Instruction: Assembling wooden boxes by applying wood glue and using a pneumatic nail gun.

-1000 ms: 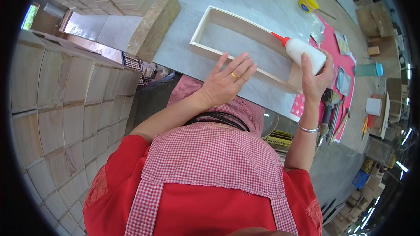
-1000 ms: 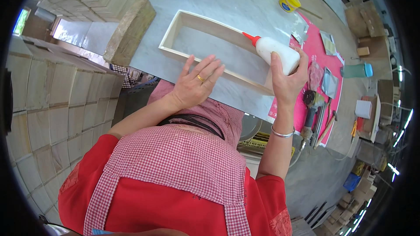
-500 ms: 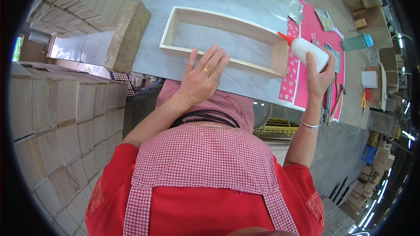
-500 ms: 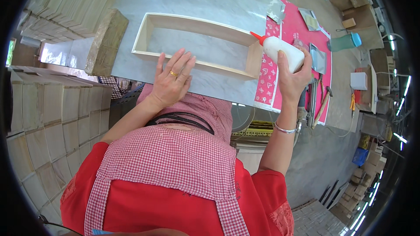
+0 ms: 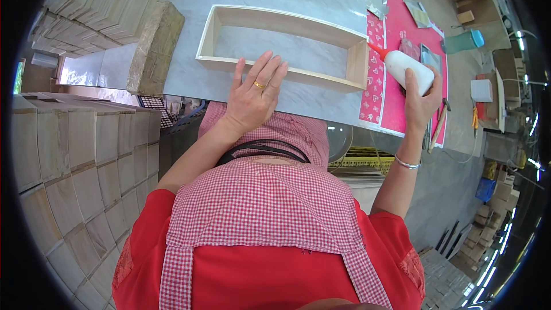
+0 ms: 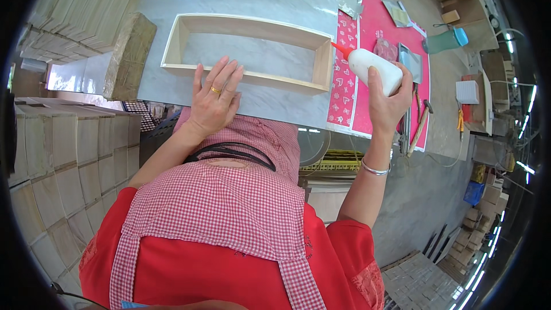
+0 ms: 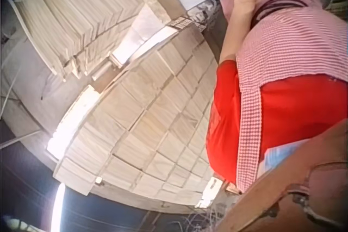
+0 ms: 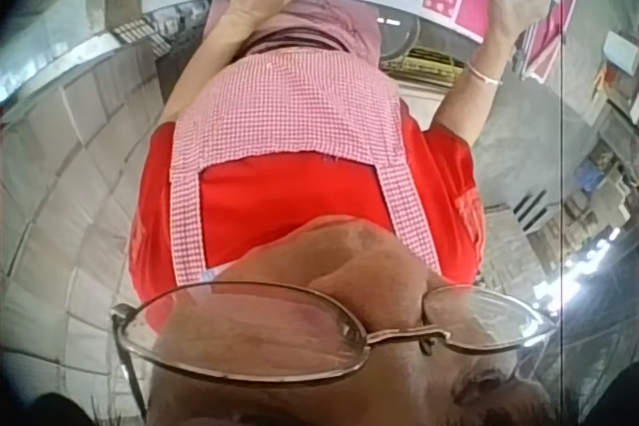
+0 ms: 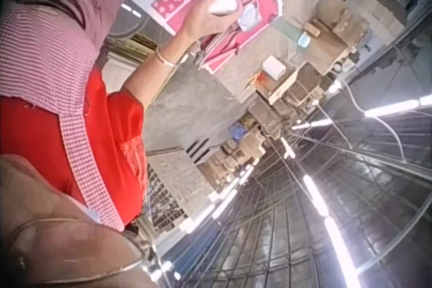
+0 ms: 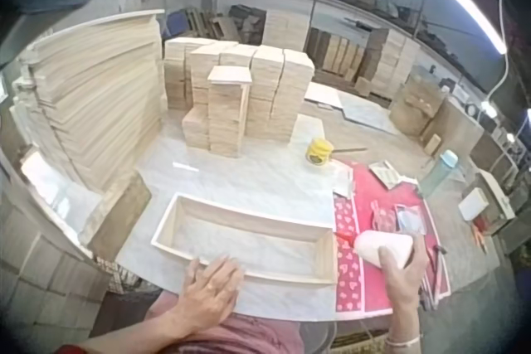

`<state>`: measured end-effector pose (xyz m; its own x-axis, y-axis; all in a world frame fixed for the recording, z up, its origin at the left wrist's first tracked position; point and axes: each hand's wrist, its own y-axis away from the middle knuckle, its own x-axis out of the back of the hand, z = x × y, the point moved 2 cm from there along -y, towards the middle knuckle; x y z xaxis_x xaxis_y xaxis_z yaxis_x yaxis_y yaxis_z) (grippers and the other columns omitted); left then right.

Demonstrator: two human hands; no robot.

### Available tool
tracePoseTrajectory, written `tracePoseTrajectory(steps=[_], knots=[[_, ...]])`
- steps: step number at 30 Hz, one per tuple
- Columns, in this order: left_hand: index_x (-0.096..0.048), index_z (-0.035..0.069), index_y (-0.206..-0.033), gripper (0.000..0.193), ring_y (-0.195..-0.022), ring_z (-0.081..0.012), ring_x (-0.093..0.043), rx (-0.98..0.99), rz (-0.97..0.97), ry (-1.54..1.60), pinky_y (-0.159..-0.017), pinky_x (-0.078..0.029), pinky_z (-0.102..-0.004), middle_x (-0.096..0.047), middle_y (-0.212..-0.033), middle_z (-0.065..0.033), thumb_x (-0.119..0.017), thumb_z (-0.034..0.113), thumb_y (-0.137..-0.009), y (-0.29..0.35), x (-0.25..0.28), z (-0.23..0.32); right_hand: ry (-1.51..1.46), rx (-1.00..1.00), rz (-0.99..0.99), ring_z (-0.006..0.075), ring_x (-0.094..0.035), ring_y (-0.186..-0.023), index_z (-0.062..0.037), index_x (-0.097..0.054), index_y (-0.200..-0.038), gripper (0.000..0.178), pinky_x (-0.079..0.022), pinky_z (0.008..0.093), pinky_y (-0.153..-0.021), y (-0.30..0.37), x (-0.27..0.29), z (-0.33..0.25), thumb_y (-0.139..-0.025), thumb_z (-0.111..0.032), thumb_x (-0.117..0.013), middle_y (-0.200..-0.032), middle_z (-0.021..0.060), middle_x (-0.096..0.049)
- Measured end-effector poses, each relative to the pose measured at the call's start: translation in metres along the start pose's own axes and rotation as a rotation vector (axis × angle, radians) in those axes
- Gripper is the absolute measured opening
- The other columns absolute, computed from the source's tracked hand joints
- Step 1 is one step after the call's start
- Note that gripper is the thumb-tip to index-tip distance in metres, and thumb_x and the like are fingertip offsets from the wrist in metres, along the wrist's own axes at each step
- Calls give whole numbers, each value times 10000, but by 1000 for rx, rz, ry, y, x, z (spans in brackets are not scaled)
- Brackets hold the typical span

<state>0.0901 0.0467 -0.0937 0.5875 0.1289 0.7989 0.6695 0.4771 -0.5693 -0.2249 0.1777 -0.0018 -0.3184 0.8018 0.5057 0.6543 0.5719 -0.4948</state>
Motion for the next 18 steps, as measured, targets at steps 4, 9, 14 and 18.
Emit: tracePoseTrajectory(steps=[4, 9, 14, 18], knots=[[-516, 91, -1389, 583, -1374, -221, -435, 15, 6, 3, -1161, -204, -539, -506, -1408, -51, -639, 112, -819, -2, 1, 0, 40, 31, -32, 162, -609, -935, -5, -576, -1162, 399, -523, 296, -791, 10, 11, -3, -857, -174, -769, -1063, 95, -624], [-496, 84, -1403, 642, -1382, -238, -421, 4, 6, 9, -1176, -163, -538, -492, -1427, -62, -677, 122, -788, -1, -1, -1, 51, -13, -54, 165, -604, -952, 3, -572, -1166, 425, -511, 299, -814, 26, 28, -15, -829, -143, -786, -1077, 96, -616], [-486, 84, -1409, 669, -1387, -248, -413, -4, 11, 27, -1181, -145, -539, -474, -1446, -63, -692, 126, -774, -1, -3, -1, 16, -105, -92, 164, -603, -963, 4, -565, -1174, 446, -505, 295, -823, 42, 46, -21, -813, -121, -794, -1082, 90, -612], [-469, 84, -1422, 682, -1398, -253, -399, -2, 7, 23, -1180, -141, -546, -448, -1465, -81, -689, 128, -778, 1, -3, -4, 10, -117, -144, 167, -605, -967, -5, -559, -1185, 445, -518, 300, -822, 47, 53, -31, -829, -152, -781, -1081, 87, -611]])
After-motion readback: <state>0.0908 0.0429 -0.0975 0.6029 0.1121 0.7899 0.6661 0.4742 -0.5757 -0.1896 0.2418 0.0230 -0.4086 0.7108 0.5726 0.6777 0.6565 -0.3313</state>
